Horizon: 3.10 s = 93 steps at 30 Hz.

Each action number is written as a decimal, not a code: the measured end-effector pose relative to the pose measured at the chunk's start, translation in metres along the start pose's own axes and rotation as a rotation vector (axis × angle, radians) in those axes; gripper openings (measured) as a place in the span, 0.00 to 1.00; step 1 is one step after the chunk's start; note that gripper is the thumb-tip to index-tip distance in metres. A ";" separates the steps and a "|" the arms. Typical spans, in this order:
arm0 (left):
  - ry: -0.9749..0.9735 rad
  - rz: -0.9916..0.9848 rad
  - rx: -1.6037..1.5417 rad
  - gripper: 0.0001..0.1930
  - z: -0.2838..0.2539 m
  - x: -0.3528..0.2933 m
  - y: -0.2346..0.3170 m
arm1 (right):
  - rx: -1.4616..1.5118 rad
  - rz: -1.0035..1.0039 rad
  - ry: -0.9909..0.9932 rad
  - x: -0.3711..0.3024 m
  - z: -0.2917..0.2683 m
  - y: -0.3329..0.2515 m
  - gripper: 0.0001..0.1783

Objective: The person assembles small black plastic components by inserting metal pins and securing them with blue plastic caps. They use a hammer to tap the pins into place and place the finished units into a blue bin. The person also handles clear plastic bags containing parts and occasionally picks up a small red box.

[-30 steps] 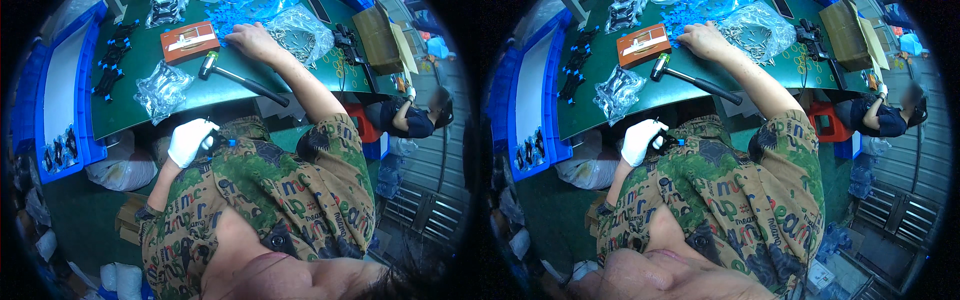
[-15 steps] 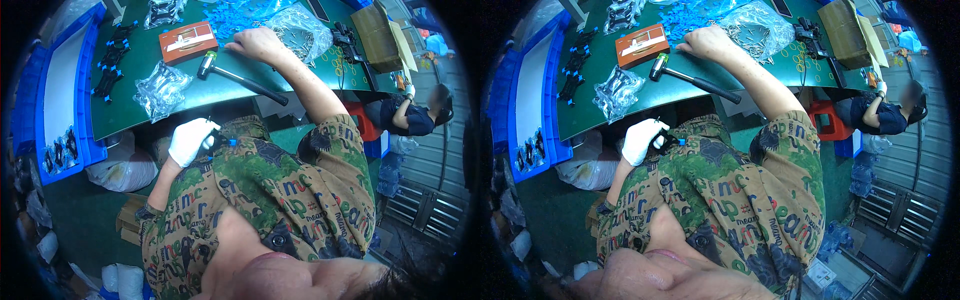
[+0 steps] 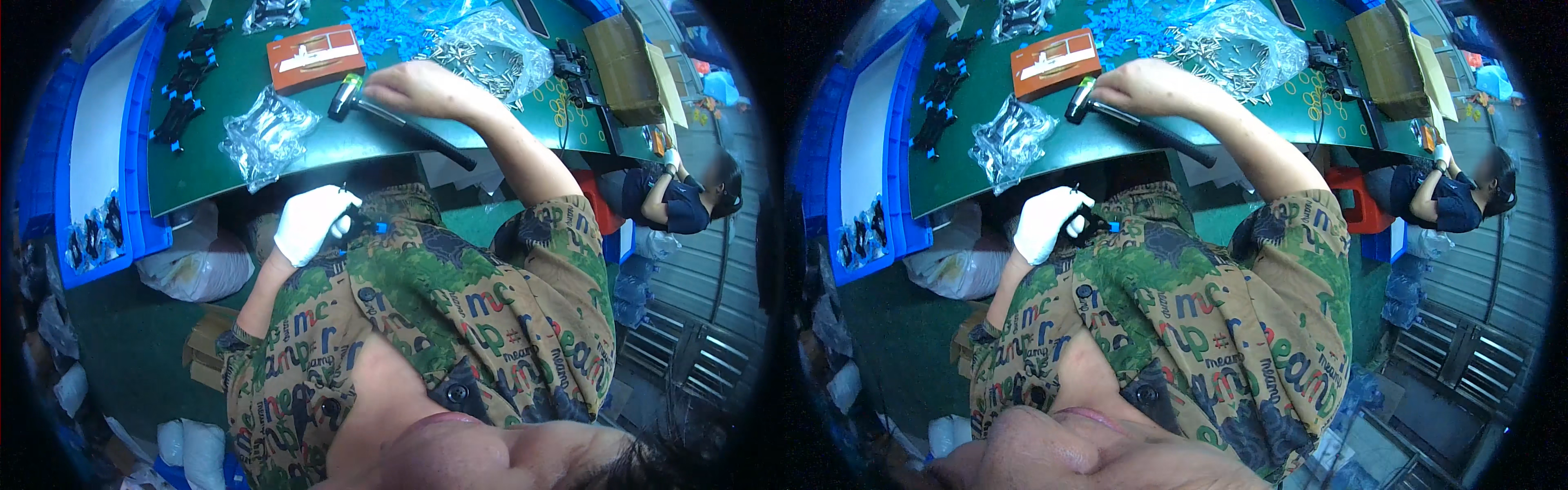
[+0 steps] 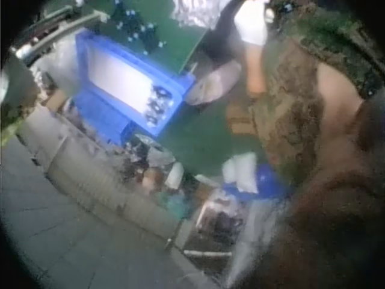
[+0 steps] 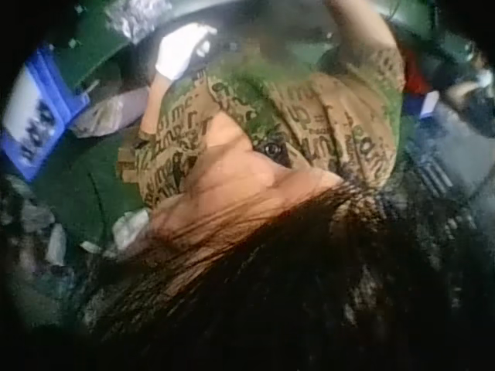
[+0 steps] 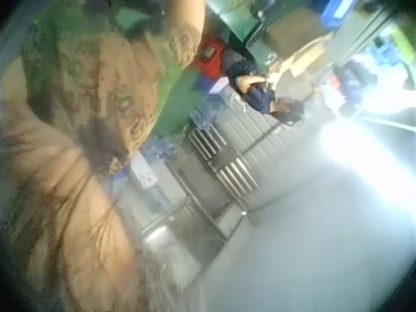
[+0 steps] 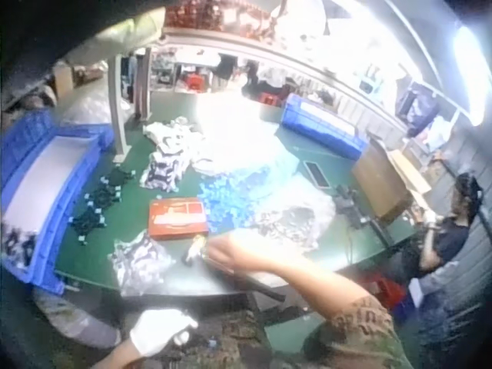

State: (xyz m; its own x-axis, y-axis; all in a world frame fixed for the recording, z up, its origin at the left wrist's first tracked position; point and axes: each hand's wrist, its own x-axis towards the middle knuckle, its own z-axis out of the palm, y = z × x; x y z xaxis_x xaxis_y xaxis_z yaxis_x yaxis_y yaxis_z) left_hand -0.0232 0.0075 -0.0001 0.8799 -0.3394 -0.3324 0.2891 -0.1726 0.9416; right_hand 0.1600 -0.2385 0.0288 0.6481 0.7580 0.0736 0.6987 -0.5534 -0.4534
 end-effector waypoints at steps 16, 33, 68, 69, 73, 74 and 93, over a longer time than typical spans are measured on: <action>0.015 -0.021 -0.049 0.12 0.002 0.001 0.001 | 0.387 -0.067 -0.224 -0.043 0.028 -0.078 0.19; -0.090 -0.046 0.081 0.12 0.010 -0.002 0.000 | 0.360 -0.086 -0.456 -0.046 0.017 -0.083 0.20; -0.144 -0.216 0.000 0.12 0.018 0.002 0.004 | 0.628 0.004 -0.465 -0.046 0.019 -0.047 0.23; -0.144 -0.193 0.012 0.12 0.018 0.002 0.004 | 0.567 -0.018 -0.484 -0.049 0.025 -0.051 0.23; -0.139 -0.150 0.027 0.13 0.018 0.001 0.005 | 0.535 -0.069 -0.478 -0.055 0.023 -0.063 0.23; -0.135 -0.152 0.022 0.13 0.018 0.001 0.005 | 0.522 -0.062 -0.495 -0.054 0.020 -0.065 0.23; -0.176 -0.146 0.054 0.12 0.020 0.003 -0.001 | 0.501 -0.119 -0.600 -0.052 0.023 -0.068 0.22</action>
State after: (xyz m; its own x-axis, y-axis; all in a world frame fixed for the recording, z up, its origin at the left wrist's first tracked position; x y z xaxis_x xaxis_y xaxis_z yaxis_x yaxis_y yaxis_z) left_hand -0.0287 -0.0113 -0.0034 0.7494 -0.4624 -0.4740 0.3839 -0.2799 0.8799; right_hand 0.0715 -0.2324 0.0357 0.2037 0.9379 -0.2809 0.4409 -0.3441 -0.8290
